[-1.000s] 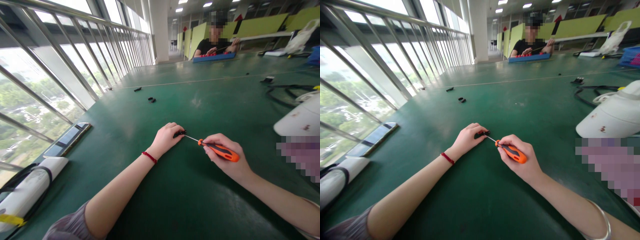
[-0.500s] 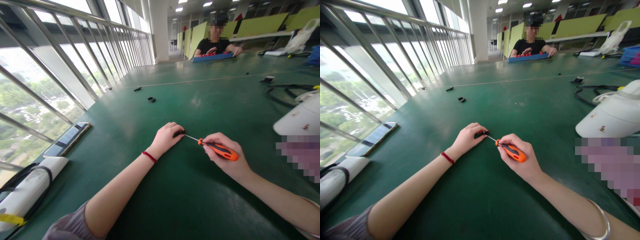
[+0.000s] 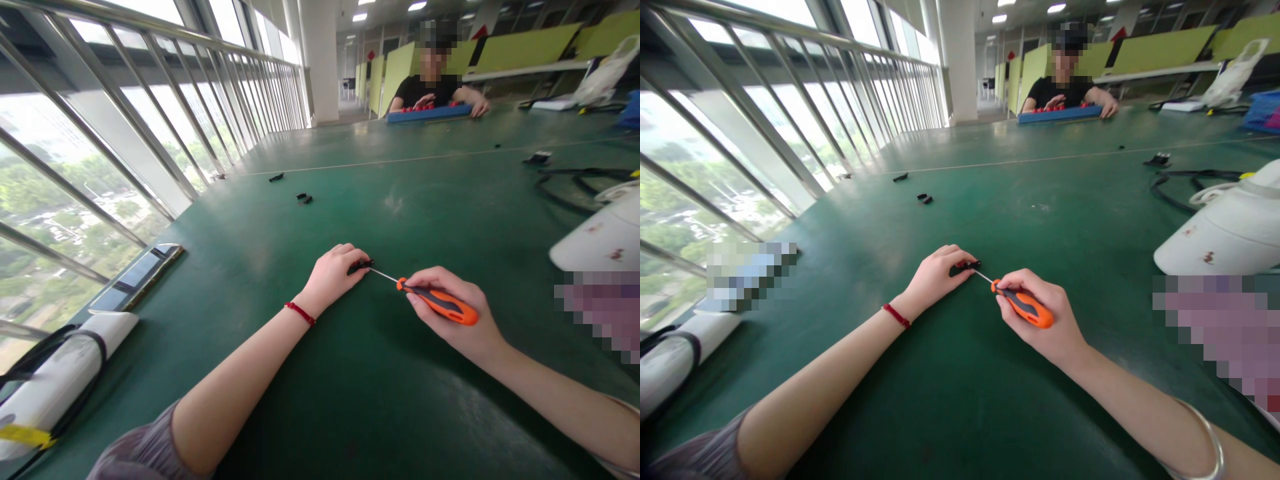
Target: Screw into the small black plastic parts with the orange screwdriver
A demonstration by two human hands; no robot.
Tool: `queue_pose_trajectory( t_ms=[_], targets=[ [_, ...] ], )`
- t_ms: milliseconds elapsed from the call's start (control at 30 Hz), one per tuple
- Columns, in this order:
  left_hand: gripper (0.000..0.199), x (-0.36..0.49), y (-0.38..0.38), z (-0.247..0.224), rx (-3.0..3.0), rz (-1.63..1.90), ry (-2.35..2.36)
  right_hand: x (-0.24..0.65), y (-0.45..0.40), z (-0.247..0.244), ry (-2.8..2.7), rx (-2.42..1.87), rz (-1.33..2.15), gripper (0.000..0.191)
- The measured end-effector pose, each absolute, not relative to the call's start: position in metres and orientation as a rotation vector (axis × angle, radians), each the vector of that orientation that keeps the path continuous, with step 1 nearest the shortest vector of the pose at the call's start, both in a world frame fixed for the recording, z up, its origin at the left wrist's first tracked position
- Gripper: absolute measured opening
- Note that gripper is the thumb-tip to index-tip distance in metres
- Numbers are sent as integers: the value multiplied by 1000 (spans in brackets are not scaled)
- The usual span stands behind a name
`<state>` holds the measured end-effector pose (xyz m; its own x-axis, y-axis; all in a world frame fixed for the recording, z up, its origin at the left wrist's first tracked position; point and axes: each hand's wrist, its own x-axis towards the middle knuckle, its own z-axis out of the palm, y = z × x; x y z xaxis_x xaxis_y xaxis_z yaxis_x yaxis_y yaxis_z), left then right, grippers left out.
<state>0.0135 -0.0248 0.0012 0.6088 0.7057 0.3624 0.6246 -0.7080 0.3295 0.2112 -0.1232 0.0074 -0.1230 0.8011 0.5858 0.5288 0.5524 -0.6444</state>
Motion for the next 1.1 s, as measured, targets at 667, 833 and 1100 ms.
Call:
queue_pose_trajectory(
  t_ms=[667, 833, 1100],
  targets=[
    [16, 13, -26, 3, 2655, 689, 1111, 211, -125, 11, -1840, -1094, 349, 12],
    [17, 13, -26, 3, 2656, 691, 1113, 211, -125, 11, -1814, -1094, 332, 11],
    [16, 14, -26, 3, 2637, 702, 1119, 211, -125, 10, -1832, -1092, 355, 12]
  ],
)
